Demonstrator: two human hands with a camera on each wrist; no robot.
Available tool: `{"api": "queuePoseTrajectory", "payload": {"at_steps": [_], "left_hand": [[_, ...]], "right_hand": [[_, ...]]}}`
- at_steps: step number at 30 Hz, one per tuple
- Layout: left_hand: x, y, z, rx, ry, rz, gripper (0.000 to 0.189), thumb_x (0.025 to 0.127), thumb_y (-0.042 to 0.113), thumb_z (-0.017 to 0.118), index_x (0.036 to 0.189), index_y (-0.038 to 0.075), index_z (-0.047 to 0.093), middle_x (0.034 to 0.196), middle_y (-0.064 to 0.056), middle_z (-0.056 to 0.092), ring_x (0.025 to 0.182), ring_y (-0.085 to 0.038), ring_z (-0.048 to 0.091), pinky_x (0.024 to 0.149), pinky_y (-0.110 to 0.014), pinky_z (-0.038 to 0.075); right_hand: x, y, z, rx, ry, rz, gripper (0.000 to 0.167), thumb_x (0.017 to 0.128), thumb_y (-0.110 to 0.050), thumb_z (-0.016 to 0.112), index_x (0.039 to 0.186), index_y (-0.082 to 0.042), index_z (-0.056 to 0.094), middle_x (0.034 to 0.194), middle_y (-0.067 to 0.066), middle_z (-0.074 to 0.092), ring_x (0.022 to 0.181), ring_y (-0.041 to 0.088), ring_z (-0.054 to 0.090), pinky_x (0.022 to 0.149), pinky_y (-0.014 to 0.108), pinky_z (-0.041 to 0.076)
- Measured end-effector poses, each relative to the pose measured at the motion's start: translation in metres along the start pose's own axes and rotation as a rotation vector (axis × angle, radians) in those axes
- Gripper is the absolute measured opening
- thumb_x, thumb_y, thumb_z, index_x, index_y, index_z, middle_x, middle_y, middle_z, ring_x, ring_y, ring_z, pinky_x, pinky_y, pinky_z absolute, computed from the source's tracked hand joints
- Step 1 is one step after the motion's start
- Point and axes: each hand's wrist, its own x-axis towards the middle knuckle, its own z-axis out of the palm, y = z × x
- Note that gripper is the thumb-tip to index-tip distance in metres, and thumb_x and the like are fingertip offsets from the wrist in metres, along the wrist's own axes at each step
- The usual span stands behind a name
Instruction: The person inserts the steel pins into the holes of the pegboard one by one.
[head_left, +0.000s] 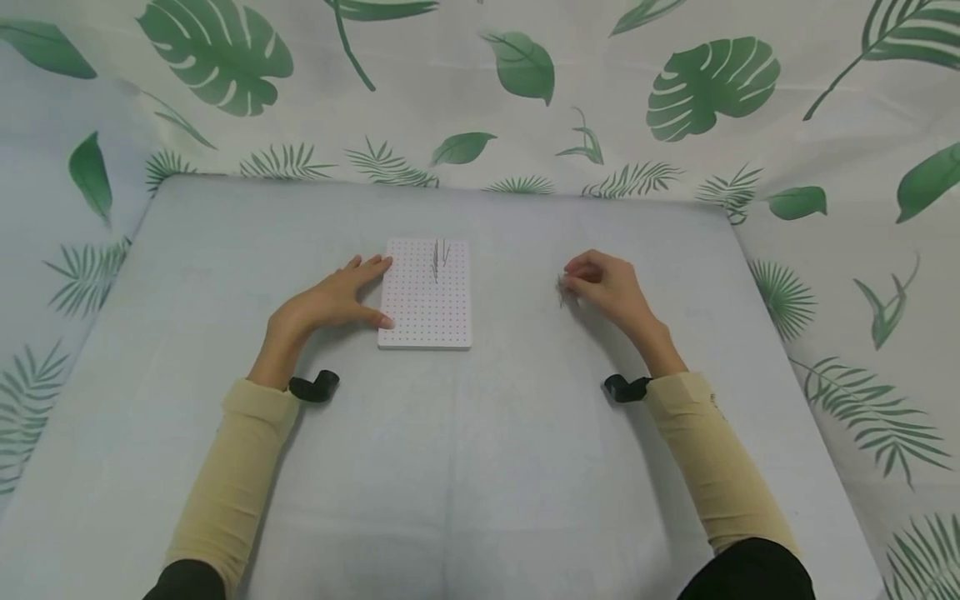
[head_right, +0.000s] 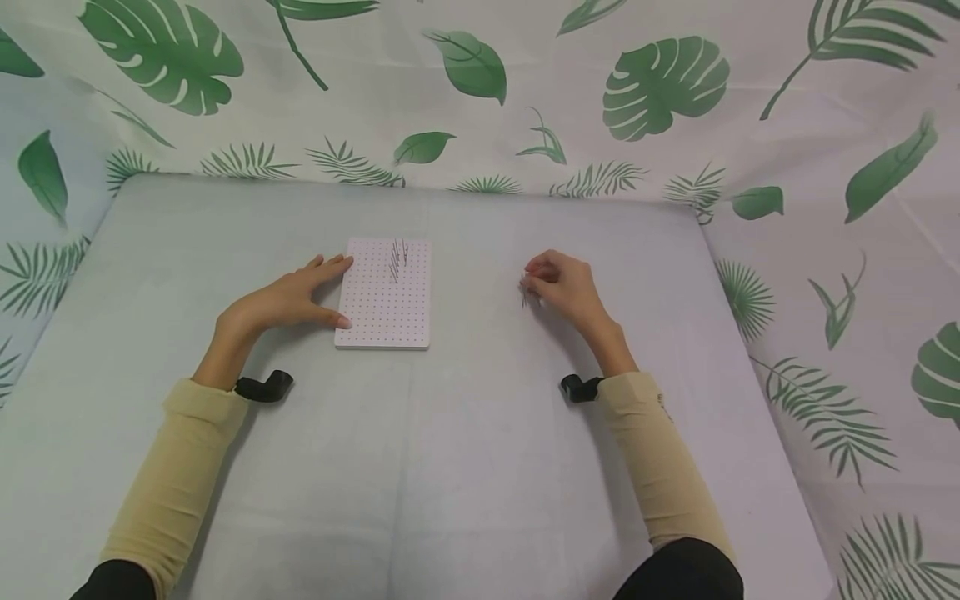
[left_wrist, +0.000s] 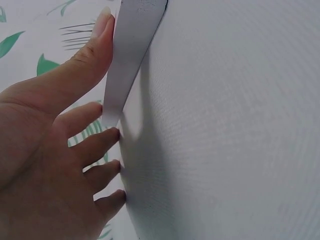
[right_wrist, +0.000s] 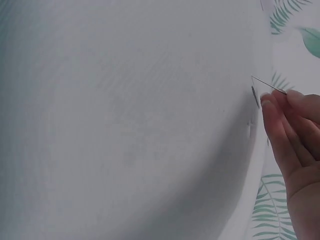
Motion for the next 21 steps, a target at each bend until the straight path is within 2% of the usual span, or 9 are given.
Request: {"api": "queuePoseTrajectory", "payload": {"at_steps": [6,11,16,21], "left_hand": [[-0.001,0.002,-0.001,0.004,-0.01,-0.007,0.106,0.086,0.034,0.084,0.166,0.013,0.017,0.174,-0.011,0.008,0.16,-0.038,-0.007,0.126,-0.065,0.001],[0.0,0.001,-0.001,0.003,-0.012,-0.006,0.107,0.086,0.035,0.084,0.166,0.013,0.017,0.174,-0.011,0.008,0.16,-0.039,-0.007,0.126,-0.065,0.001],[0.0,0.002,-0.001,0.0,-0.014,-0.01,0.107,0.085,0.034,0.084,0.166,0.013,0.017,0.174,-0.01,0.008,0.16,-0.038,-0.007,0.126,-0.065,0.001],[-0.001,0.003,-0.001,0.001,-0.012,-0.016,0.106,0.085,0.034,0.084,0.166,0.014,0.018,0.174,-0.01,0.008,0.16,-0.038,-0.007,0.127,-0.065,0.001]], "right_hand": [[0.003,-0.006,0.004,0.039,0.005,0.004,0.019,0.095,-0.014,0.075,0.108,-0.002,0.071,0.102,0.019,0.078,0.091,0.028,0.077,0.07,0.011,0.052],[0.005,-0.013,0.007,0.091,-0.003,0.005,0.019,0.095,-0.012,0.075,0.109,0.0,0.069,0.104,0.021,0.078,0.091,0.032,0.078,0.071,0.02,0.06],[0.007,-0.016,0.01,0.14,-0.006,0.003,0.019,0.094,-0.01,0.075,0.109,0.0,0.069,0.103,0.02,0.078,0.088,0.028,0.078,0.074,0.033,0.064],[0.01,-0.021,0.013,0.166,-0.015,-0.011,0.026,0.094,-0.011,0.075,0.116,0.002,0.07,0.103,0.022,0.078,0.087,0.028,0.079,0.076,0.036,0.064]]}}
